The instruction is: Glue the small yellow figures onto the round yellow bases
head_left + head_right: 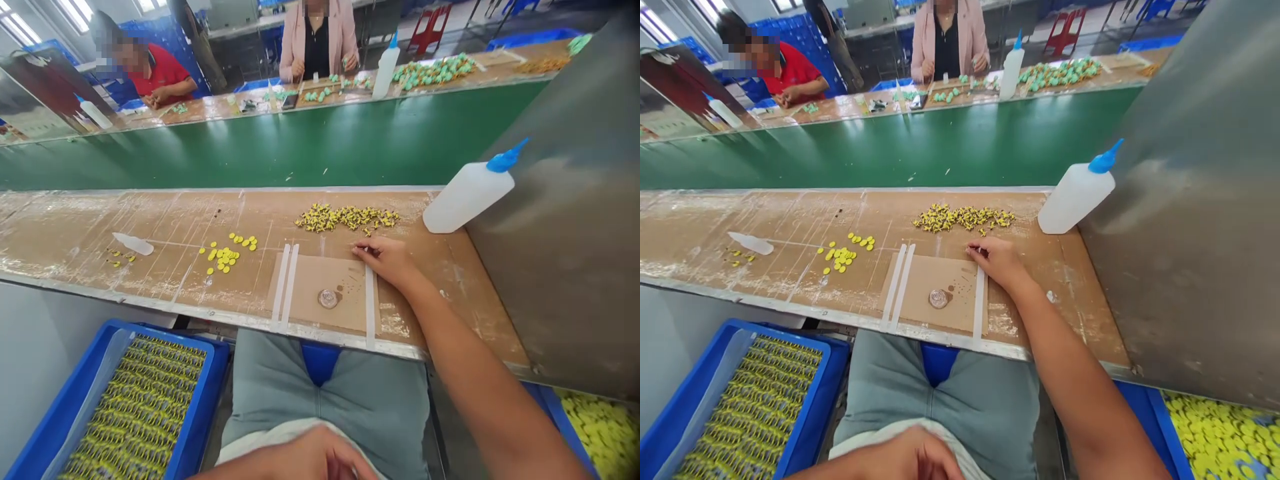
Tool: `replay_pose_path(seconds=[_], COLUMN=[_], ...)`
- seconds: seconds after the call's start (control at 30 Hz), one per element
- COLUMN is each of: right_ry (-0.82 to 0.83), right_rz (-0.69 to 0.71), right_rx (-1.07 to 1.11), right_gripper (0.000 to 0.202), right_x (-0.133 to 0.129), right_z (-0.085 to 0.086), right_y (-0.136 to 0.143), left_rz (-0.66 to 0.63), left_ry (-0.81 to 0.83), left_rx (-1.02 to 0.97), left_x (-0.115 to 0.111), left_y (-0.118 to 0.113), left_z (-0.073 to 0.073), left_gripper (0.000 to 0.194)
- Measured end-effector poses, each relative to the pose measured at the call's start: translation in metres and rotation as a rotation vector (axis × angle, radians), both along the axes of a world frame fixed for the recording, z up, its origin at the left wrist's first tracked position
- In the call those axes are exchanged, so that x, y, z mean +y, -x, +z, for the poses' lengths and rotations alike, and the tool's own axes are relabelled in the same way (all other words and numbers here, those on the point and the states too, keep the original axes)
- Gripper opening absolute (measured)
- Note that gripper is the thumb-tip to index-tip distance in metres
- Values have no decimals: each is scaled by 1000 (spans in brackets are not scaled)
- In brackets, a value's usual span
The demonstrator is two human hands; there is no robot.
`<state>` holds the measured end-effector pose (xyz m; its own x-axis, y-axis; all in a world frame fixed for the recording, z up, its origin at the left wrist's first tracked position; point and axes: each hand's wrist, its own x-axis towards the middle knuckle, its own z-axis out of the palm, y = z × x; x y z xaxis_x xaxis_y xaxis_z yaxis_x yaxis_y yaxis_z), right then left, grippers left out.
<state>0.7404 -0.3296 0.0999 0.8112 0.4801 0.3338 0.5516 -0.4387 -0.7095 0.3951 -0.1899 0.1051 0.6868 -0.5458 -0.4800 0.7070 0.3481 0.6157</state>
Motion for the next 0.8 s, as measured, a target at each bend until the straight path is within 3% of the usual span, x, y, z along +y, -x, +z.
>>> replay_pose_path(seconds=[0.07,0.13,0.2,0.33,0.43,0.6,0.8], right_ry=[-42,-99,-165,-351,-396,-416,-461], right_rz=[-42,-87,-122,-172,-203,-162,-54], right_rx=[32,59,71,152,161,106,1], right_gripper=[26,31,34,32,27,16,11], right_x=[0,2,4,8,8,13,25], right_z=[-2,-1,4,20,28,23,16], right_y=[0,3,10,40,71,108,114], left_rz=[207,497,683,801,843,1009,1106], left_ry=[65,64,42,8,7,-28,-66], left_rx=[40,43,-1,-114,-151,-197,-270], left_x=[4,13,25,44,52,66,80], left_y=[-9,-25,-42,-63,-72,-101,-142], left_z=[4,11,18,28,31,28,16], left_gripper=[55,47,38,29,29,28,25])
